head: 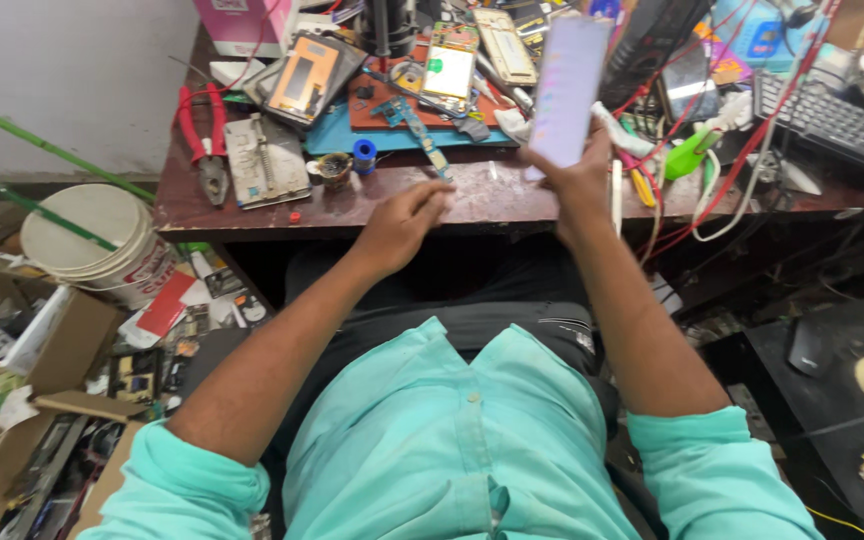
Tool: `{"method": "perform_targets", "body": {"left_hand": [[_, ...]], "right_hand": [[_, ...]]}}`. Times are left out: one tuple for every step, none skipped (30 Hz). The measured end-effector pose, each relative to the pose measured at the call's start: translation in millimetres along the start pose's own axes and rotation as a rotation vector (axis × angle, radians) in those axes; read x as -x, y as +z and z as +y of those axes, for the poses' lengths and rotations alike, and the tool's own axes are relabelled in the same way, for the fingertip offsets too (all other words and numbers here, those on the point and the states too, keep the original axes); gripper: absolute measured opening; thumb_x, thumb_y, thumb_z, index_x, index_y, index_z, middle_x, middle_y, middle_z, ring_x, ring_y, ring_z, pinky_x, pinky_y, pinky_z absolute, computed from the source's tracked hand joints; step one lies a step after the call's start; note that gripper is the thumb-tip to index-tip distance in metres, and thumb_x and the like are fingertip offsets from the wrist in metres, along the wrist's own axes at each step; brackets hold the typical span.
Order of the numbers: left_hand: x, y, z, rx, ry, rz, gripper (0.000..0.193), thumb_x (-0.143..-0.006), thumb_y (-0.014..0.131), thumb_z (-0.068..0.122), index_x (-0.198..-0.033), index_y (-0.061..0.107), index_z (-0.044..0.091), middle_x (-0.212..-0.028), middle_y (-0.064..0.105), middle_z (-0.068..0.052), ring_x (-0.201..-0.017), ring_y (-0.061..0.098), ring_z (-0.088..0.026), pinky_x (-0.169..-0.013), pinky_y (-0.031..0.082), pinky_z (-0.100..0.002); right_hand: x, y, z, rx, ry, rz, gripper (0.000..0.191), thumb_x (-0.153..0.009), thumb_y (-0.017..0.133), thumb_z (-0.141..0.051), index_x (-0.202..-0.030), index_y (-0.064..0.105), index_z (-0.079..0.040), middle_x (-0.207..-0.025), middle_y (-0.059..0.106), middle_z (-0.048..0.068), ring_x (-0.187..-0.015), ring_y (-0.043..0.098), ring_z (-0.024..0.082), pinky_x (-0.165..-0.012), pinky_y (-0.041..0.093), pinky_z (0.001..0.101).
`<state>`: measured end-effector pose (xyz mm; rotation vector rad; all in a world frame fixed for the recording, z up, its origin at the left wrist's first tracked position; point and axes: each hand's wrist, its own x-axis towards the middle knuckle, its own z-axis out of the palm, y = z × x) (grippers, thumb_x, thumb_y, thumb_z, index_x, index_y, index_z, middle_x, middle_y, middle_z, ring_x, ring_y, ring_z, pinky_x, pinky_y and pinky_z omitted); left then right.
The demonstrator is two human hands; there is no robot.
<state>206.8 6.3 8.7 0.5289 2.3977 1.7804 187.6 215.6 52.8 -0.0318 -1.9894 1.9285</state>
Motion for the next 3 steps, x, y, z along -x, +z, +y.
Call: {"method": "perform_targets", "body": {"left_hand": [[-0.4, -1.7, 1.3, 0.133, 0.054, -0.033, 0.055, -0.106, 0.046, 0.052, -0.149, 0.051, 0.018, -0.135, 0.066, -0.016, -0.123, 0.066, -0.027, -0.106, 0.051, -0.039], [0.6, -2.8, 0.3, 0.265, 0.105, -0.066, 0.062, -0.108, 0.040, 0.056, -0.157, 0.038, 0.018, -0.149, 0.057, -0.015, -0.135, 0.058, -0.025, -0.113, 0.045, -0.038], [1.0, -2.7, 0.0, 0.398, 0.155, -0.099, 0.070, -0.110, 0.034, 0.061, -0.165, 0.025, 0.019, -0.163, 0.047, -0.013, -0.147, 0.049, -0.022, -0.119, 0.038, -0.037]], "right_hand": [[8.1, 13.4, 5.4, 0.036, -0.006, -0.031, 0.092, -0.068, 0.091, -0.009, -0.142, 0.036, -0.007, -0.120, 0.063, 0.009, -0.106, 0.069, 0.023, -0.073, 0.055, 0.0367], [19.1, 26.1, 11.6, 0.093, -0.061, -0.090, 0.090, -0.070, 0.092, -0.010, -0.141, 0.037, -0.008, -0.122, 0.062, 0.010, -0.109, 0.068, 0.023, -0.078, 0.057, 0.0350], [31.5, 38.4, 17.3, 0.150, -0.117, -0.149, 0.088, -0.071, 0.093, -0.011, -0.140, 0.039, -0.008, -0.124, 0.061, 0.011, -0.112, 0.067, 0.023, -0.083, 0.058, 0.0334]]}}
